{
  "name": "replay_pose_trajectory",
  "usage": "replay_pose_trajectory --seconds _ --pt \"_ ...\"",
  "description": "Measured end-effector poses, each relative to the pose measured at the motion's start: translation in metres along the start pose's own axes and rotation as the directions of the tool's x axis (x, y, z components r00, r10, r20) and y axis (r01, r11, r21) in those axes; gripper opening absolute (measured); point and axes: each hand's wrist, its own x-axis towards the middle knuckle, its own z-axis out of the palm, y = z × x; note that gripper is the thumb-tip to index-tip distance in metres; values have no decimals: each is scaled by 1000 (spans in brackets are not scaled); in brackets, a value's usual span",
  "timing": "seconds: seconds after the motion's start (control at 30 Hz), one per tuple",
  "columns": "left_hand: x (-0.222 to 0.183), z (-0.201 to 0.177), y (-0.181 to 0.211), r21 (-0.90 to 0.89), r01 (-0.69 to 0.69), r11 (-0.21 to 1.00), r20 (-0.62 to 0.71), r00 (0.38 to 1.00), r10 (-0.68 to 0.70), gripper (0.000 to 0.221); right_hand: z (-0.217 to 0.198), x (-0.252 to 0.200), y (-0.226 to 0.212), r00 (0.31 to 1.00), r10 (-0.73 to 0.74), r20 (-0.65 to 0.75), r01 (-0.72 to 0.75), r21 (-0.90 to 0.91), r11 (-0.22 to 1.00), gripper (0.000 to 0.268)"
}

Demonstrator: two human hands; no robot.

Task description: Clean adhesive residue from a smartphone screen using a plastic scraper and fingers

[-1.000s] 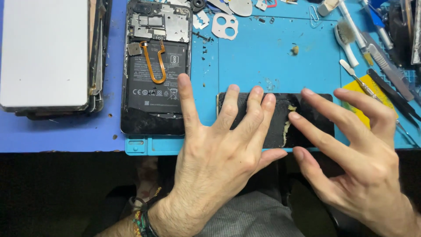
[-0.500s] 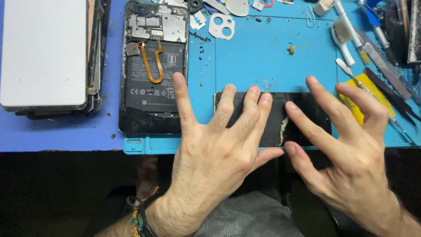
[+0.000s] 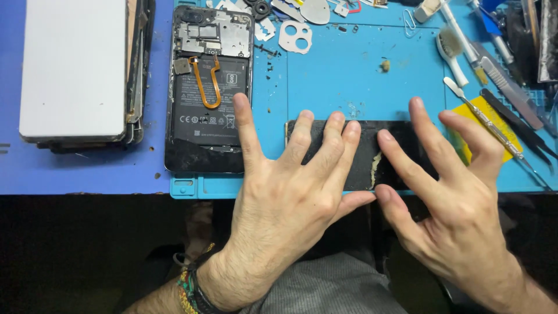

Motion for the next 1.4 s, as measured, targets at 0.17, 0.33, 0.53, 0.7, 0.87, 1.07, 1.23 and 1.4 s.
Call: replay_pose_trajectory --seconds 0.17,0.33,0.53,0.7,0.87,1.07,1.23,1.4 --pt "0 -1 1 10 -1 1000 11 1000 0 80 -12 -7 -12 999 36 -6 -36 59 998 40" --pt "-2 1 -1 14 -19 1000 6 1000 19 80 -15 -7 -6 995 77 -65 -76 11 997 42" --pt "-1 -1 1 36 -11 999 15 1000 11 81 2 4 -7 999 1 -40 -3 -62 998 46" --pt "1 -2 2 75 -14 997 56 998 10 87 -2 -3 -15 998 46 -38 -46 -11 999 43" --pt "2 -3 0 82 -28 996 71 997 22 86 -9 -10 -16 994 83 -65 -81 39 996 38" --pt "3 -4 1 79 -32 996 88 996 25 83 5 -2 -11 991 109 -77 -110 -10 994 52" --pt "3 -4 2 88 -37 995 88 996 29 81 7 -7 -21 991 121 -52 -121 14 993 50" --pt "3 -4 2 93 -33 995 86 996 25 82 2 -14 -21 991 118 -65 -115 43 992 45"
